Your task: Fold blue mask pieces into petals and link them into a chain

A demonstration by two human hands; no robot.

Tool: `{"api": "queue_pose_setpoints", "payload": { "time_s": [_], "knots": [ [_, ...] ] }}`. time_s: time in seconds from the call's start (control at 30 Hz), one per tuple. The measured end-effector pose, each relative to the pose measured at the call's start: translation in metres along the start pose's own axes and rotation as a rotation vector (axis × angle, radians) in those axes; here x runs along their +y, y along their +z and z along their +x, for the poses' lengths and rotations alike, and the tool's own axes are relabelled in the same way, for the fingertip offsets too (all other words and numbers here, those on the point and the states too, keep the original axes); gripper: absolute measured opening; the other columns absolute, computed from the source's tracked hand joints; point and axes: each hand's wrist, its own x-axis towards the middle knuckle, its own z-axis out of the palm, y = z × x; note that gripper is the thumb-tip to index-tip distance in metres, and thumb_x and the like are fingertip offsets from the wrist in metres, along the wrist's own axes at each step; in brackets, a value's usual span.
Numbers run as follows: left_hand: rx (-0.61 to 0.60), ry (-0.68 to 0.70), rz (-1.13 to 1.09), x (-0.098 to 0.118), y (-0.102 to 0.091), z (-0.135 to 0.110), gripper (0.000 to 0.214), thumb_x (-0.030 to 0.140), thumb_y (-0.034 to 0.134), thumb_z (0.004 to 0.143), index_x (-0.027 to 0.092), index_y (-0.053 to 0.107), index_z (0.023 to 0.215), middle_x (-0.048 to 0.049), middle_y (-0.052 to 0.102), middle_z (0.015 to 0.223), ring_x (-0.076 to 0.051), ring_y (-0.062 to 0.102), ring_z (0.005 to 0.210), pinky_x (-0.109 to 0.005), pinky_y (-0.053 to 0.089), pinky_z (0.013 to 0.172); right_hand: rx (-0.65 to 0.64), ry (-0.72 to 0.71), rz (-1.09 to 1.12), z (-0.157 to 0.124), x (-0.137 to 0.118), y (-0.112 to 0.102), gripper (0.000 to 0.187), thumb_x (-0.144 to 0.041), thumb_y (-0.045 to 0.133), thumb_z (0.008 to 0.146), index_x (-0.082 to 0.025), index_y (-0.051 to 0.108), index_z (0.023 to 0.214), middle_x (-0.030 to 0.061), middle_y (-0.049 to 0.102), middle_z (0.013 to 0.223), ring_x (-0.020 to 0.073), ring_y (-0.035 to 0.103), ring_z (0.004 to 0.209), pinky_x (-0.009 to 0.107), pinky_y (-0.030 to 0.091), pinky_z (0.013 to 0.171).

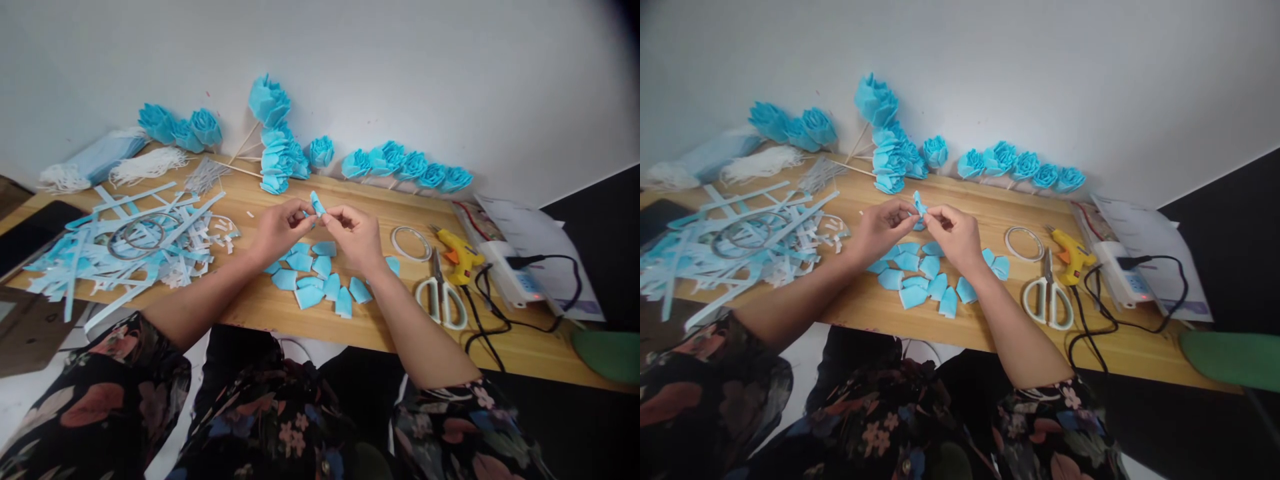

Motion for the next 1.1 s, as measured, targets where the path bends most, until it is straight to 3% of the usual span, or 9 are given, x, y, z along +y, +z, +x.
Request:
{"api": "queue_pose_setpoints", "payload": {
  "time_s": [0.37, 0.67, 0.87, 1.1],
  "knots": [
    [-0.015, 0.005, 0.011, -0.0025, 0.0016, -0.0005, 0.014, 0.030, 0.064, 0.085, 0.017, 0.070, 0.085, 0.0042, 0.052, 0.059, -0.010, 0.043, 0.055, -0.025, 0.031, 0.056, 0.025, -0.151, -0.156, -0.0028, 0.0029, 0.0025, 0.015, -0.028, 0.061, 0.089, -0.022, 0.074, 0.084, 0.0040, 0.077, 0.086, 0.0179, 0.067, 0.075, 0.033, 0.052, 0.074],
    [-0.050, 0.016, 0.001, -0.0013, 0.0003, -0.0020, 0.016, 0.025, 0.056, 0.084, 0.017, 0.069, 0.085, 0.0017, 0.057, 0.064, -0.011, 0.046, 0.058, -0.025, 0.034, 0.057, 0.022, -0.158, -0.164, -0.0019, 0.0044, 0.0016, 0.014, -0.026, 0.061, 0.088, -0.023, 0.074, 0.082, 0.0018, 0.076, 0.081, 0.0170, 0.065, 0.072, 0.032, 0.051, 0.073],
    [-0.042, -0.003, -0.004, -0.0017, 0.0009, -0.0018, 0.018, 0.032, 0.060, 0.085, 0.017, 0.071, 0.085, 0.0013, 0.059, 0.064, -0.011, 0.047, 0.059, -0.025, 0.035, 0.057, 0.009, -0.148, -0.159, -0.0021, 0.0051, 0.0026, 0.014, -0.028, 0.061, 0.089, -0.023, 0.073, 0.082, 0.0017, 0.076, 0.082, 0.0169, 0.066, 0.072, 0.032, 0.051, 0.072],
    [-0.045, -0.008, -0.022, 0.0003, 0.0002, -0.0008, 0.016, 0.026, 0.057, 0.082, 0.016, 0.068, 0.078, 0.0005, 0.060, 0.065, -0.011, 0.048, 0.061, -0.025, 0.035, 0.058, 0.000, -0.154, -0.158, -0.0026, 0.0040, 0.0021, 0.014, -0.026, 0.062, 0.088, -0.023, 0.073, 0.081, 0.0017, 0.075, 0.079, 0.0166, 0.065, 0.070, 0.032, 0.050, 0.071]
  ]
}}
